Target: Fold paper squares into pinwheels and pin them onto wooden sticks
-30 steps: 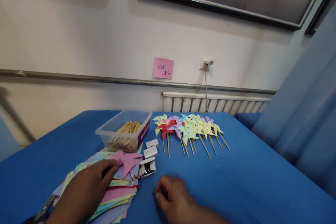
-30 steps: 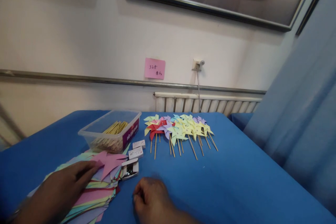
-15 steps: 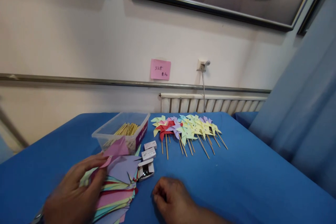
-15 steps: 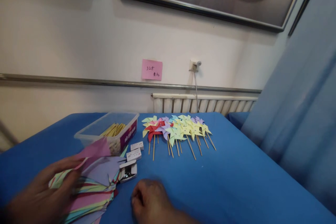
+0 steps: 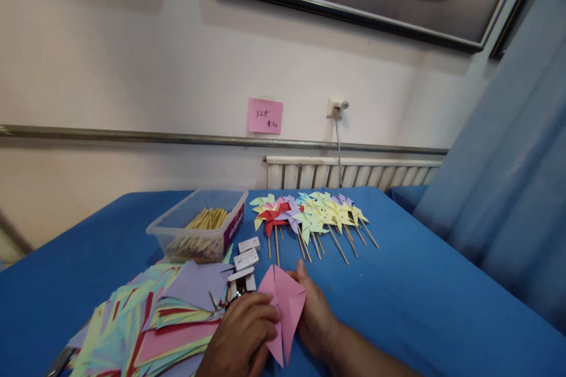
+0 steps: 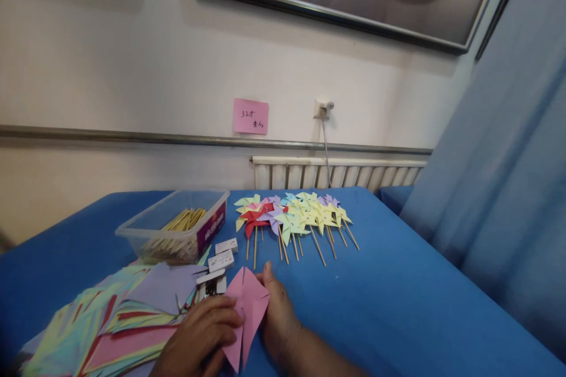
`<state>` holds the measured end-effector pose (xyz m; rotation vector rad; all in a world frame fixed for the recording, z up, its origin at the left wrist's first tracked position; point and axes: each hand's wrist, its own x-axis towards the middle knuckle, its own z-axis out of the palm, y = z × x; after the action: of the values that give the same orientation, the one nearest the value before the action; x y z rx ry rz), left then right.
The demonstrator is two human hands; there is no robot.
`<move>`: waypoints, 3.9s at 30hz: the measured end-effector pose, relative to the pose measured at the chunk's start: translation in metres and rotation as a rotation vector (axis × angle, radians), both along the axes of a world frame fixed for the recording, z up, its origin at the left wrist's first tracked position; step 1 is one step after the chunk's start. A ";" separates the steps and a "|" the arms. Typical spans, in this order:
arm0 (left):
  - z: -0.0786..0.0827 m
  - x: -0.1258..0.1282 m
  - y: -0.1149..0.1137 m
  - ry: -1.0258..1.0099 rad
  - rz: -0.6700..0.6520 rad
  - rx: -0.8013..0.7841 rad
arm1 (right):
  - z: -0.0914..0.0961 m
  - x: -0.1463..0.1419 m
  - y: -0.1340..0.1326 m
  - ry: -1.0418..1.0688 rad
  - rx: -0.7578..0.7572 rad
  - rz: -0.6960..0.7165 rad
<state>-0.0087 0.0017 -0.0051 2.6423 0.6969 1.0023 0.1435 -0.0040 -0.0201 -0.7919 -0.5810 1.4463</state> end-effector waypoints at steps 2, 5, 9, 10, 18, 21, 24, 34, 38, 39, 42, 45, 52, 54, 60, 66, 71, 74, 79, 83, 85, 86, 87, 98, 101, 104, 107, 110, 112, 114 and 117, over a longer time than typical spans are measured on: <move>-0.002 0.001 0.002 0.060 -0.051 -0.002 | 0.004 0.003 -0.001 0.143 0.005 0.080; -0.005 -0.001 0.006 0.047 -0.049 0.002 | 0.003 0.008 0.001 0.217 0.022 0.178; -0.008 -0.005 0.007 -0.042 -0.029 0.012 | -0.006 0.011 0.003 0.165 0.070 0.148; -0.008 -0.006 0.007 -0.046 -0.034 0.007 | -0.008 0.011 0.004 0.154 0.079 0.145; -0.010 -0.007 0.004 -0.178 0.190 -0.252 | -0.015 0.007 0.006 0.144 0.049 -0.020; -0.016 -0.005 0.006 -0.221 0.208 -0.471 | -0.016 0.007 0.007 0.166 0.011 -0.116; -0.019 -0.002 0.008 -0.327 0.204 -0.699 | -0.017 0.008 0.008 0.184 -0.007 -0.190; -0.015 0.005 0.006 -0.448 0.165 -0.999 | -0.017 0.014 0.005 0.278 -0.003 -0.159; -0.017 0.003 0.007 -0.458 0.166 -0.994 | -0.014 0.013 0.004 0.283 0.035 -0.122; -0.018 0.002 0.008 -0.457 0.173 -0.985 | -0.013 0.012 0.003 0.283 0.041 -0.115; -0.020 0.000 0.008 -0.428 0.175 -0.977 | -0.011 0.011 0.002 0.279 0.052 -0.102; -0.020 0.000 0.006 -0.386 0.165 -0.976 | -0.011 0.010 0.003 0.271 0.062 -0.102; 0.000 0.002 0.001 -0.469 0.232 -0.967 | -0.009 0.006 -0.002 0.166 0.074 -0.041; 0.006 0.003 -0.002 -0.528 0.271 -0.987 | -0.009 0.002 -0.006 0.145 0.073 0.010; 0.008 0.008 -0.006 -0.824 0.105 -1.051 | -0.008 -0.003 -0.010 0.143 0.060 -0.003; -0.004 0.007 -0.002 -0.759 -0.033 -1.083 | -0.007 -0.001 -0.009 0.162 0.080 -0.062; -0.001 0.005 -0.005 -0.559 0.037 -1.070 | -0.012 -0.002 -0.010 0.127 0.103 -0.049; 0.006 0.004 -0.007 -0.499 0.123 -1.044 | -0.016 -0.003 -0.010 0.066 0.114 -0.015; 0.014 0.003 -0.004 -0.554 0.244 -1.039 | -0.023 -0.004 -0.011 -0.112 0.132 -0.011; 0.016 0.002 -0.004 -0.555 0.291 -1.060 | -0.023 -0.002 -0.013 -0.156 0.136 -0.021; 0.017 0.001 -0.004 -0.551 0.312 -1.045 | -0.019 0.001 -0.013 -0.132 0.136 -0.058; 0.017 0.001 -0.003 -0.553 0.323 -1.030 | -0.017 0.003 -0.013 -0.117 0.132 -0.073; 0.017 0.001 -0.003 -0.555 0.334 -1.013 | -0.016 0.005 -0.013 -0.097 0.123 -0.081; 0.005 -0.003 0.005 -0.557 0.334 -0.965 | -0.002 0.023 -0.015 -0.279 0.277 0.037; 0.004 -0.004 0.005 -0.531 0.330 -0.968 | 0.003 0.027 -0.021 -0.528 0.325 0.167; 0.004 -0.003 0.003 -0.569 0.309 -0.974 | 0.003 0.026 -0.023 -0.659 0.375 0.173; 0.006 -0.003 0.003 -0.727 0.182 -1.091 | 0.001 0.021 -0.022 -0.653 0.347 0.076; 0.008 -0.003 0.002 -0.894 0.082 -1.249 | -0.002 0.016 -0.022 -0.637 0.326 -0.050; 0.010 -0.003 0.000 -0.968 0.095 -1.294 | -0.004 0.014 -0.022 -0.641 0.335 -0.134; 0.011 -0.002 -0.003 -0.993 0.088 -1.320 | -0.007 0.012 -0.023 -0.674 0.351 -0.178; 0.010 -0.001 -0.007 -0.948 0.000 -1.338 | -0.011 0.010 -0.024 -0.702 0.353 -0.167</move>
<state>-0.0097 -0.0050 0.0051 0.8889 0.7028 1.0460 0.1531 -0.0279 -0.0307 -1.0303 -1.2319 0.8511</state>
